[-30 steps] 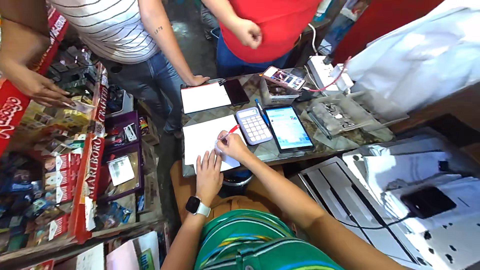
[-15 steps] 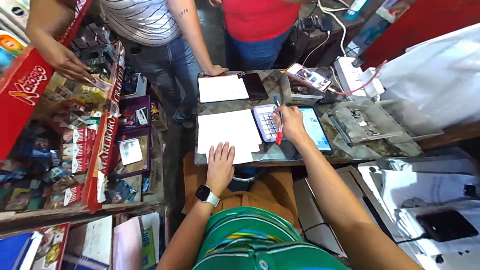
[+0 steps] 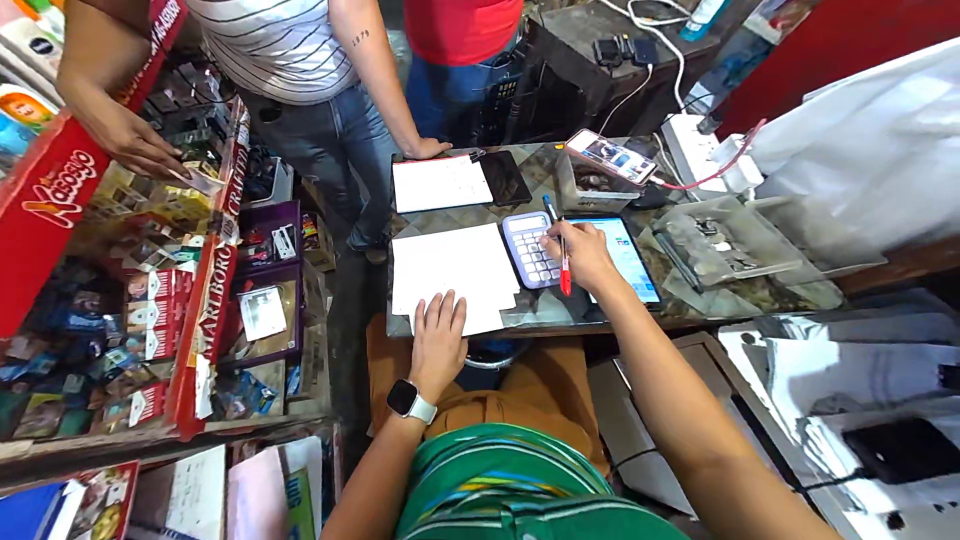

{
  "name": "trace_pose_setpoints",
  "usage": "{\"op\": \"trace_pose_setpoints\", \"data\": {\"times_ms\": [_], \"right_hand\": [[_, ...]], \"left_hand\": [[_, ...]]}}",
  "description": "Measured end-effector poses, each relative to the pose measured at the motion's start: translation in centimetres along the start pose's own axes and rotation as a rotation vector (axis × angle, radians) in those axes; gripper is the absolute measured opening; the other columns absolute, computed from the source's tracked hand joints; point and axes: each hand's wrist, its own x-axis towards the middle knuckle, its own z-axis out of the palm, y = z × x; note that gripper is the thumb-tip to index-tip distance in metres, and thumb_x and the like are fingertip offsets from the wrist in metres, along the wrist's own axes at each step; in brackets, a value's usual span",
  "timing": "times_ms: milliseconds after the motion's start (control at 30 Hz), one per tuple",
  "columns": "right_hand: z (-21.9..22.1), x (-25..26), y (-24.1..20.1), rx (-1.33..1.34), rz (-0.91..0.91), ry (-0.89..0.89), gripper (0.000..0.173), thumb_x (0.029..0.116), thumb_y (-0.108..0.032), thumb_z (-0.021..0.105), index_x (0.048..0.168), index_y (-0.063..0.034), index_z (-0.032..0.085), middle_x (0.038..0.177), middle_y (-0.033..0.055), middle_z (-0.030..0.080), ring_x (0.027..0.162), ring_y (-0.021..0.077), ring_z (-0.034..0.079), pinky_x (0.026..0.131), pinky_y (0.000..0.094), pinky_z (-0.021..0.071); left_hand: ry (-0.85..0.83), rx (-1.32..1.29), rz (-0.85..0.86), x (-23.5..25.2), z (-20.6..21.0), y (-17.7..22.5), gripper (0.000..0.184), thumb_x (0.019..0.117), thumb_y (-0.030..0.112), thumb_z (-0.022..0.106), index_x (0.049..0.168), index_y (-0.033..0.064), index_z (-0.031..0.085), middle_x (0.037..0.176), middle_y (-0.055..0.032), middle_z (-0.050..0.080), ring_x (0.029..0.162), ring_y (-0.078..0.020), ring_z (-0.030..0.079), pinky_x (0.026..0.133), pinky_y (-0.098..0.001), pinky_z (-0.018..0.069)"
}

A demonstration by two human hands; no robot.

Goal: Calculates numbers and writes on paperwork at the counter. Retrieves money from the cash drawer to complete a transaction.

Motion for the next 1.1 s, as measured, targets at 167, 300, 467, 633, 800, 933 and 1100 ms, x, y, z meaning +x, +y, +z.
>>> {"op": "trace_pose_setpoints", "data": {"times_ms": [167, 300, 467, 633, 800, 933, 1100], "right_hand": [[-1.1, -2.6, -2.9, 0.157, -0.080, 0.144, 0.033, 0.1016, -0.023, 0.060, 0.119, 0.0044, 0.066, 0.112, 0.0248, 0.068, 0.111, 0.0442, 0.062, 0.097, 0.0583, 0.0481], [-0.6, -5.8, -7.6, 0.370, -0.233, 0.584, 0.026, 0.0982, -0.014, 0.061, 0.115, 0.0050, 0.066, 0.115, 0.0206, 0.071, 0.108, 0.0268, 0.067, 0.095, 0.0390, 0.0531], [2.4, -7.1, -13.1, 0.414, -0.547, 0.480, 0.018, 0.1004, -0.018, 0.061, 0.113, -0.0047, 0.064, 0.126, 0.0174, 0.068, 0.123, 0.0259, 0.062, 0.104, 0.0374, 0.0505], [6.5, -5.0, -13.2, 0.338, -0.399, -0.100, 0.039, 0.1051, -0.035, 0.051, 0.122, -0.0039, 0.068, 0.134, 0.0144, 0.067, 0.137, 0.0386, 0.052, 0.112, 0.0628, 0.0360], [8.3, -3.3, -10.8, 0.362, -0.376, -0.248, 0.039, 0.1057, -0.033, 0.051, 0.126, -0.0036, 0.068, 0.128, 0.0114, 0.070, 0.138, 0.0339, 0.053, 0.120, 0.0615, 0.0266], [7.9, -2.8, -9.9, 0.532, -0.356, -0.203, 0.029, 0.1020, -0.015, 0.053, 0.118, 0.0020, 0.070, 0.123, 0.0176, 0.071, 0.131, 0.0333, 0.059, 0.118, 0.0554, 0.0347], [5.8, -3.3, -8.6, 0.677, -0.234, 0.058, 0.028, 0.1015, -0.014, 0.055, 0.119, 0.0047, 0.067, 0.121, 0.0187, 0.071, 0.116, 0.0205, 0.068, 0.100, 0.0349, 0.0543]], "left_hand": [[0.053, -0.233, -0.001, -0.3, -3.0, 0.8, 0.028, 0.0853, 0.003, 0.071, 0.113, 0.0026, 0.075, 0.127, -0.0198, 0.069, 0.124, -0.0418, 0.062, 0.107, -0.0646, 0.0426], [0.470, -0.755, -0.256, 1.3, -6.4, 1.9, 0.025, 0.1001, 0.003, 0.054, 0.114, -0.0141, 0.064, 0.109, -0.0197, 0.071, 0.103, -0.0175, 0.070, 0.095, -0.0318, 0.0561], [0.713, -1.584, -0.788, 5.8, -7.8, 2.3, 0.044, 0.1116, 0.014, 0.032, 0.154, 0.0052, 0.026, 0.135, -0.0178, 0.055, 0.117, -0.0202, 0.063, 0.100, -0.0408, 0.0550], [0.640, -1.804, -1.060, 5.5, -5.0, 3.9, 0.040, 0.1130, 0.015, 0.025, 0.151, 0.0025, 0.029, 0.135, -0.0206, 0.053, 0.117, -0.0241, 0.060, 0.098, -0.0400, 0.0522], [0.130, -1.724, -0.882, 0.2, -4.7, 5.8, 0.028, 0.1108, 0.014, 0.032, 0.126, -0.0051, 0.045, 0.104, -0.0138, 0.067, 0.088, -0.0195, 0.070, 0.081, -0.0358, 0.0598], [0.160, -1.235, -0.409, -1.2, -5.3, 4.7, 0.030, 0.1058, 0.009, 0.041, 0.095, -0.0039, 0.066, 0.087, -0.0051, 0.073, 0.076, -0.0082, 0.070, 0.074, -0.0257, 0.0602], [0.378, -0.772, -0.135, 0.1, -5.6, 1.1, 0.024, 0.1009, 0.007, 0.053, 0.104, -0.0057, 0.073, 0.109, -0.0168, 0.073, 0.107, -0.0177, 0.069, 0.097, -0.0308, 0.0545]]}}
